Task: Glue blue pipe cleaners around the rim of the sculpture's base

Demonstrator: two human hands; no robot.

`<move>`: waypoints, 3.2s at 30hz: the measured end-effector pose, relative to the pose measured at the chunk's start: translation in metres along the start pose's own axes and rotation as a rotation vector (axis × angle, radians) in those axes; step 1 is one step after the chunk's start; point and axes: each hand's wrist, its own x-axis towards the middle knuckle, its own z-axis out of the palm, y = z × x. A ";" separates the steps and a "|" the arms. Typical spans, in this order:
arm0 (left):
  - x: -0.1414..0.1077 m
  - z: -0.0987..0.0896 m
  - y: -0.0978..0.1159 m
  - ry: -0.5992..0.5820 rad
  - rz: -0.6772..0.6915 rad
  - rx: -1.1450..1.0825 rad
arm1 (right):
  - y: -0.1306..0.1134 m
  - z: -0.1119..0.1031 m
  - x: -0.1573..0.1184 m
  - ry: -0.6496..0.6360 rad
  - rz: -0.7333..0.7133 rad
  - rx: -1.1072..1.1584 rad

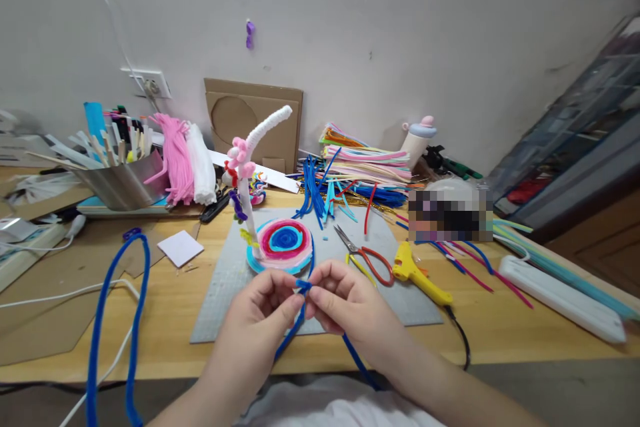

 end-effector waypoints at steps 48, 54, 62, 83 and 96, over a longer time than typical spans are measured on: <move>-0.005 -0.023 -0.015 -0.298 0.674 1.062 | 0.019 -0.006 0.001 -0.098 0.254 -0.046; -0.008 -0.031 -0.019 -0.263 0.742 1.101 | 0.017 -0.011 -0.002 -0.161 0.351 0.007; -0.012 -0.029 -0.014 -0.305 0.849 1.215 | 0.020 -0.014 -0.002 -0.203 0.438 0.038; -0.016 -0.032 -0.025 -0.277 1.069 1.281 | 0.031 -0.024 -0.001 -0.439 0.891 0.411; -0.015 -0.013 -0.021 -0.228 0.374 1.105 | 0.032 -0.020 -0.018 -0.251 0.265 -0.328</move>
